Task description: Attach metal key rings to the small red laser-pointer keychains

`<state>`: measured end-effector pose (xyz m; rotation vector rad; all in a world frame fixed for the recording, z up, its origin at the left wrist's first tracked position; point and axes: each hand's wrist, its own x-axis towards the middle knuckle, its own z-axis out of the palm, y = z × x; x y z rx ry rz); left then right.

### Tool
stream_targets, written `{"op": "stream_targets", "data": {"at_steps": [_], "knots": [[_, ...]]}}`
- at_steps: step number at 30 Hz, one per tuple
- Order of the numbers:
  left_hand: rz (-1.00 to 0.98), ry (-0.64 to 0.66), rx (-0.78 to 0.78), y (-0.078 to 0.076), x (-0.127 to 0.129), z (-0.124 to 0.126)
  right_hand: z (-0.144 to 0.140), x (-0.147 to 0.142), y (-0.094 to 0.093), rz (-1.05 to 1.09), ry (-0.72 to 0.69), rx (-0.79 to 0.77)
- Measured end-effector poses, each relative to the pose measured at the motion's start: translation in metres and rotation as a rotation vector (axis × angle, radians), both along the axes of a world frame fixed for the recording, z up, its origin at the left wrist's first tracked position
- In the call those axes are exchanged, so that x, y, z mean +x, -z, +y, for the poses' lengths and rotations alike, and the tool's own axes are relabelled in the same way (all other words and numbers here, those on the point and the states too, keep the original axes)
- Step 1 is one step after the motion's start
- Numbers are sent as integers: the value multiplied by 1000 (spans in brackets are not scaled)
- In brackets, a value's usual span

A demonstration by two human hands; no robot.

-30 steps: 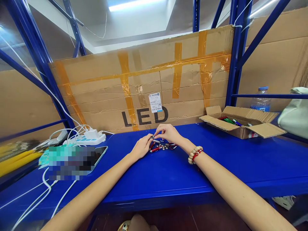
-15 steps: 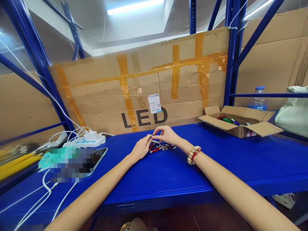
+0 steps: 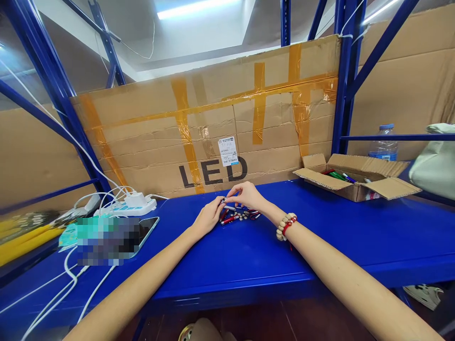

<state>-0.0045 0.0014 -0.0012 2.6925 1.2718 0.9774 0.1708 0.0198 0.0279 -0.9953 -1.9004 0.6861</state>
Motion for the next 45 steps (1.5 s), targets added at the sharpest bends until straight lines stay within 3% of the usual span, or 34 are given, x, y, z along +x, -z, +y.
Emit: {"op": "stream_targets", "data": {"at_steps": [10, 21, 29, 38, 41, 45], "knots": [[-9, -52, 48, 0, 0, 0, 1, 4, -2, 28, -103, 47], [-6, 59, 158, 1, -1, 0, -1, 8, -5, -80, -102, -4], [121, 111, 330, 5, -2, -3, 6, 14, 5, -170, -117, -118], [145, 49, 379, 6, -3, -3, -1, 7, 6, -141, -71, -106], [125, 5, 391, 7, -4, -1, -4, 4, 6, -97, -30, -176], [142, -28, 402, 6, -4, -2, -8, 1, 7, 31, -75, -416]]}}
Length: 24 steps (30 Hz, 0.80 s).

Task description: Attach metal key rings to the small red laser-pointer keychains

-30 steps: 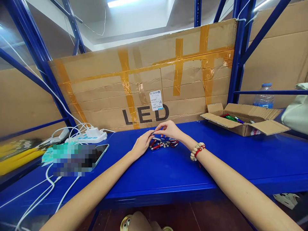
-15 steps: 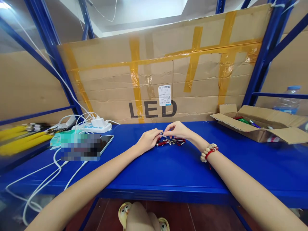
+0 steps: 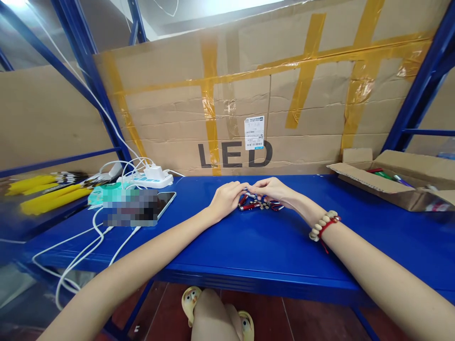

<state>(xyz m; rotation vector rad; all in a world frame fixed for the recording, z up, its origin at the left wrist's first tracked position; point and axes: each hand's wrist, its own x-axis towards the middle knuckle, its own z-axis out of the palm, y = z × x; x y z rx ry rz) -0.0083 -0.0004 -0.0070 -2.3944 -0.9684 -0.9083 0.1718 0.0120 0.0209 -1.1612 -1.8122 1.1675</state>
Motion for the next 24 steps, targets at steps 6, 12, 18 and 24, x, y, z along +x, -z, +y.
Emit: {"op": "stream_targets", "data": {"at_steps": [6, 12, 18, 24], "knots": [[-38, 46, -25, -1, 1, 0, -2, -5, -1, 178, -11, -263], [-116, 26, -135, -1, 3, 2, 0, -7, -2, 180, -26, -154], [-234, 46, -246, -2, 5, 3, 2, -5, -7, 162, 76, 115], [-235, 54, -278, -1, 4, 7, 8, 0, -7, 89, 24, 315]]}}
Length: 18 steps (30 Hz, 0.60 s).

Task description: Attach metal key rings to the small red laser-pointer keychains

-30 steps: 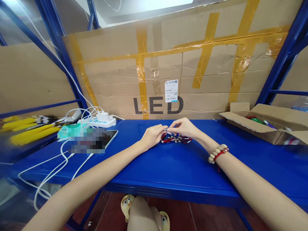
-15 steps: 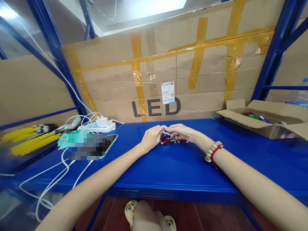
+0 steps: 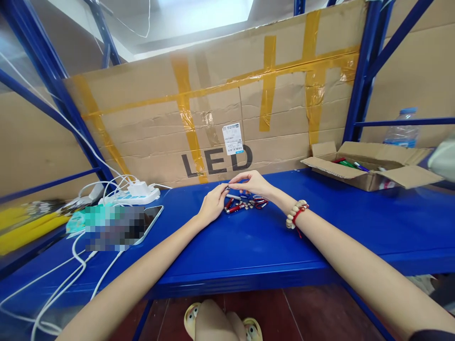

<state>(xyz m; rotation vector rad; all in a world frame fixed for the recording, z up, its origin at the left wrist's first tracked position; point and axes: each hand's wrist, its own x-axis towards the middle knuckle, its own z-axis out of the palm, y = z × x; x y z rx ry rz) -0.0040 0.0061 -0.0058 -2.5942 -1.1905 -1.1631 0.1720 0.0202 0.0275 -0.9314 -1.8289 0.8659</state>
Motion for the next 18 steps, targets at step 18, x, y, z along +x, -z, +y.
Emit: {"op": "stream_targets", "data": {"at_steps": [18], "knots": [[62, 52, -101, -1, -1, -8, -1, 0, 5, -165, 67, 219]]}}
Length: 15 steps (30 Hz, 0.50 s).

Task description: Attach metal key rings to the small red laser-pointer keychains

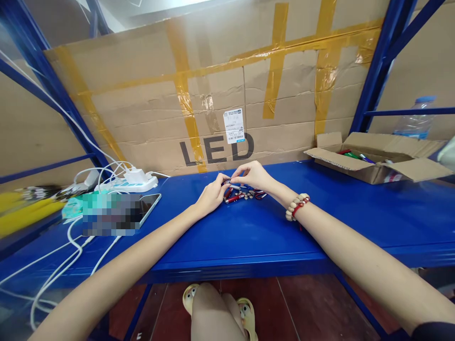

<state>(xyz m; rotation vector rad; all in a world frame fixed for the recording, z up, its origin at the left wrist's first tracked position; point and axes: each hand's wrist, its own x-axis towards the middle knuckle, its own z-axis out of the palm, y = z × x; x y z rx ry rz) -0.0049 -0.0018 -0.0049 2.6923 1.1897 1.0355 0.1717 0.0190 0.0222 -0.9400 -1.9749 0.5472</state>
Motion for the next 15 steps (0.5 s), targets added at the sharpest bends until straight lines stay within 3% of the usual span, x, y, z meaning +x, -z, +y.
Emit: {"op": "stream_targets", "data": {"at_steps": [10, 15], "knots": [[6, -73, 80, 2, 0, 1, -4, -4, 2, -21, 58, -61], [26, -68, 134, 3, 0, 2, 0, 0, 5, -7, 42, -272]]}}
